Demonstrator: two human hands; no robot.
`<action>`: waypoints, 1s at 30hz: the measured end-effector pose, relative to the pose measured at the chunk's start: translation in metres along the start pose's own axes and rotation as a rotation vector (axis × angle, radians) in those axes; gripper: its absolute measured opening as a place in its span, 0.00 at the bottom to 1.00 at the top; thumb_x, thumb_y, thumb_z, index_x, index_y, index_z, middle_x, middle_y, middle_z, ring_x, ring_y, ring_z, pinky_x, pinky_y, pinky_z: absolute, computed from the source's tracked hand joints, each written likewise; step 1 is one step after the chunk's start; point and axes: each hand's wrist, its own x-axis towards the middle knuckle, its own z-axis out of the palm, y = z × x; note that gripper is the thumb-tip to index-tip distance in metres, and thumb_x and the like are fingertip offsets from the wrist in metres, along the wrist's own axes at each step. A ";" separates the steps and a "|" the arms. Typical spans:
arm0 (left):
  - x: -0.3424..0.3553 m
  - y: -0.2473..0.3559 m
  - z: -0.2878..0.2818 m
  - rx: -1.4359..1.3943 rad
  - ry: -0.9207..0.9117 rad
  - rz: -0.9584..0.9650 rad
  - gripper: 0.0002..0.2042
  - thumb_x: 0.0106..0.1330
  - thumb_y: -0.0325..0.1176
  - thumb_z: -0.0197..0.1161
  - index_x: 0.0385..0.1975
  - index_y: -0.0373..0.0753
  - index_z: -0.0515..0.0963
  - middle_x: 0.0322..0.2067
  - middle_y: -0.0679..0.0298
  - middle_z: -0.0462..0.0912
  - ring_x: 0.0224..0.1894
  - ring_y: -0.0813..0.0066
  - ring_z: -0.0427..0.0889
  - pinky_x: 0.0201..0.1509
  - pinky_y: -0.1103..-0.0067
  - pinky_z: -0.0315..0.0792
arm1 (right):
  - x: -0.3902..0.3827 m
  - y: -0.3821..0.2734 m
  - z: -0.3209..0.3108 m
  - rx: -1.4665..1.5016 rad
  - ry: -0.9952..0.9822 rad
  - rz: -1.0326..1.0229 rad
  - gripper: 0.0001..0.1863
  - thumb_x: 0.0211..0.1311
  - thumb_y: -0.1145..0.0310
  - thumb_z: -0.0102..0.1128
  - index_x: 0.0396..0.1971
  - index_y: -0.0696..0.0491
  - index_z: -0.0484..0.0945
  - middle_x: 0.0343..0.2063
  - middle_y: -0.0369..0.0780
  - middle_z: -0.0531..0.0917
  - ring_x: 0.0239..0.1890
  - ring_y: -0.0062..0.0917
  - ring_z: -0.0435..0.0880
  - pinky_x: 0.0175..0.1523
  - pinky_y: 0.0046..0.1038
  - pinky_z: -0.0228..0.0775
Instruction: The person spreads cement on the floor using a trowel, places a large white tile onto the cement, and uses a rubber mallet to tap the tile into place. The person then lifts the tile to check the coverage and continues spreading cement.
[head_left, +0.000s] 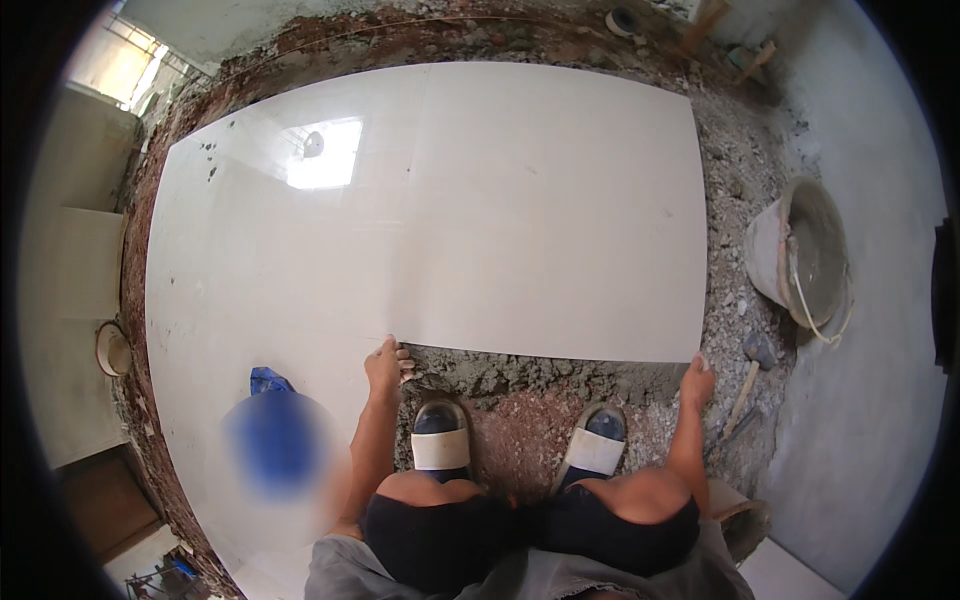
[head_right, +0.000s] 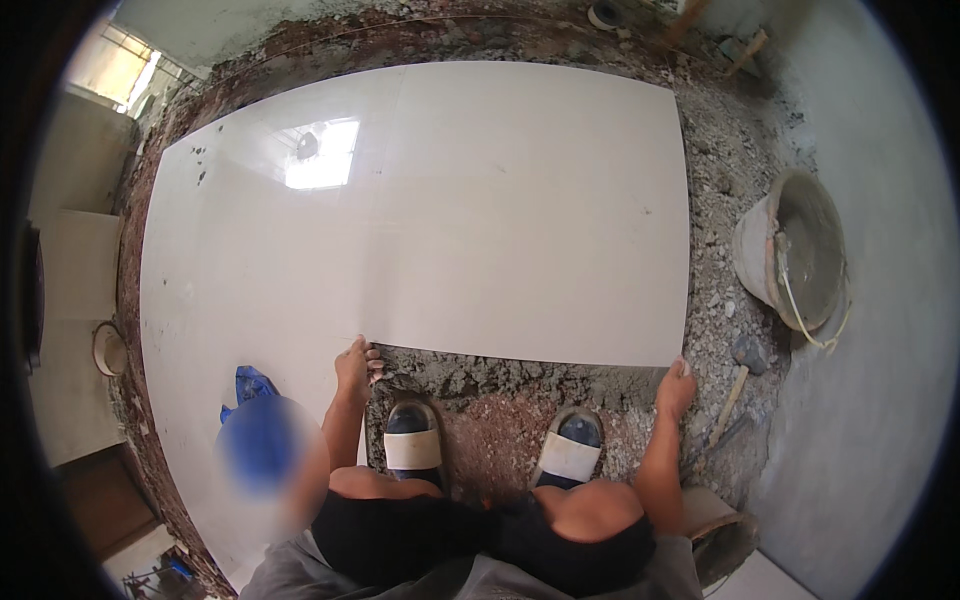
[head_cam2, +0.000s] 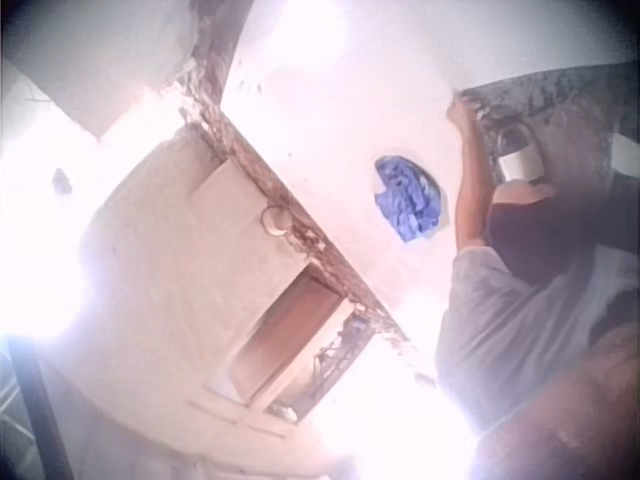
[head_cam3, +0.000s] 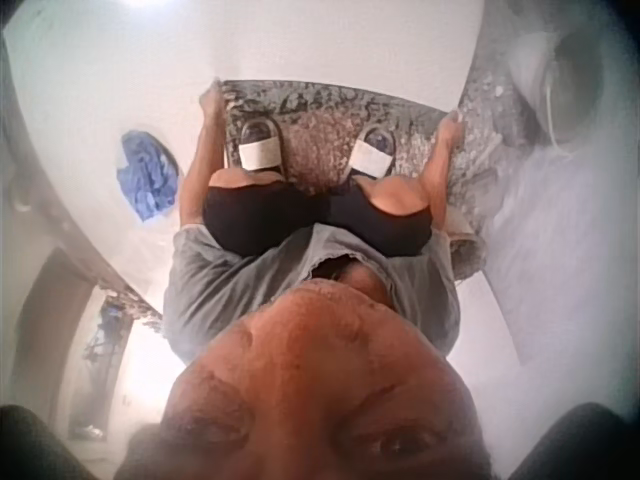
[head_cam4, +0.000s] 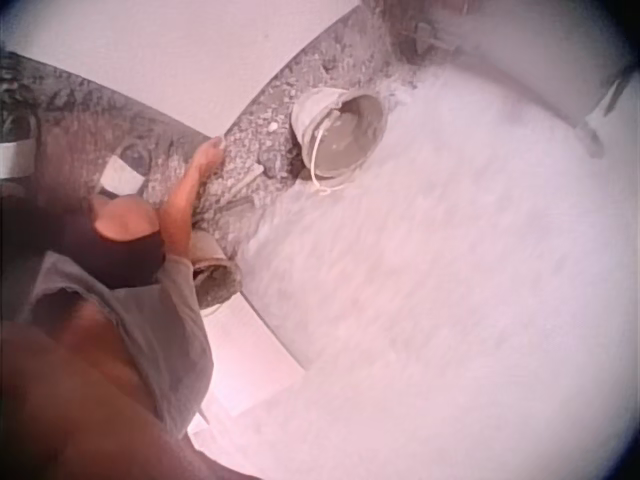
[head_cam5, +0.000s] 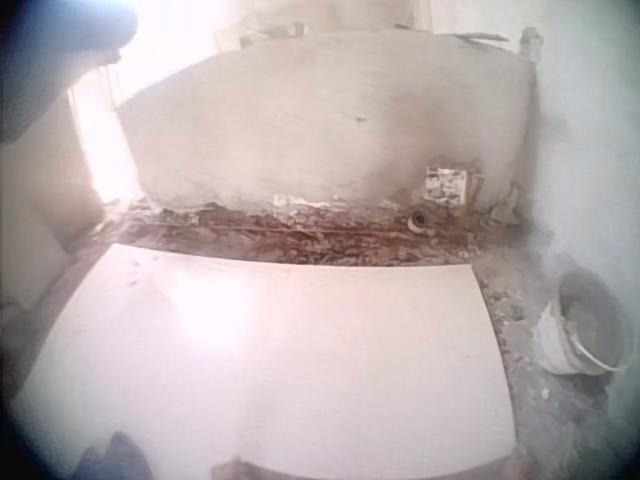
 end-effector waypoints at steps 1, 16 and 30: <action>-0.002 0.000 0.003 -0.013 0.022 -0.002 0.15 0.68 0.43 0.54 0.36 0.35 0.73 0.23 0.65 0.74 0.20 0.77 0.74 0.19 0.80 0.67 | -0.001 -0.005 -0.002 -0.025 0.001 0.027 0.20 0.67 0.58 0.45 0.45 0.56 0.79 0.39 0.50 0.83 0.44 0.46 0.81 0.49 0.38 0.70; -0.027 0.004 0.031 -0.311 0.111 -0.038 0.27 0.66 0.44 0.55 0.56 0.28 0.64 0.47 0.48 0.74 0.33 0.66 0.80 0.29 0.74 0.74 | 0.021 -0.026 -0.011 -0.200 -0.026 -0.032 0.24 0.62 0.52 0.51 0.37 0.61 0.82 0.35 0.54 0.83 0.40 0.48 0.81 0.43 0.42 0.71; -0.018 -0.003 0.034 -0.529 0.071 -0.079 0.25 0.65 0.55 0.52 0.47 0.37 0.71 0.36 0.60 0.75 0.15 0.86 0.58 0.14 0.89 0.54 | 0.037 -0.032 -0.007 -0.304 0.028 0.029 0.24 0.59 0.50 0.55 0.34 0.59 0.81 0.34 0.51 0.83 0.41 0.50 0.81 0.45 0.45 0.71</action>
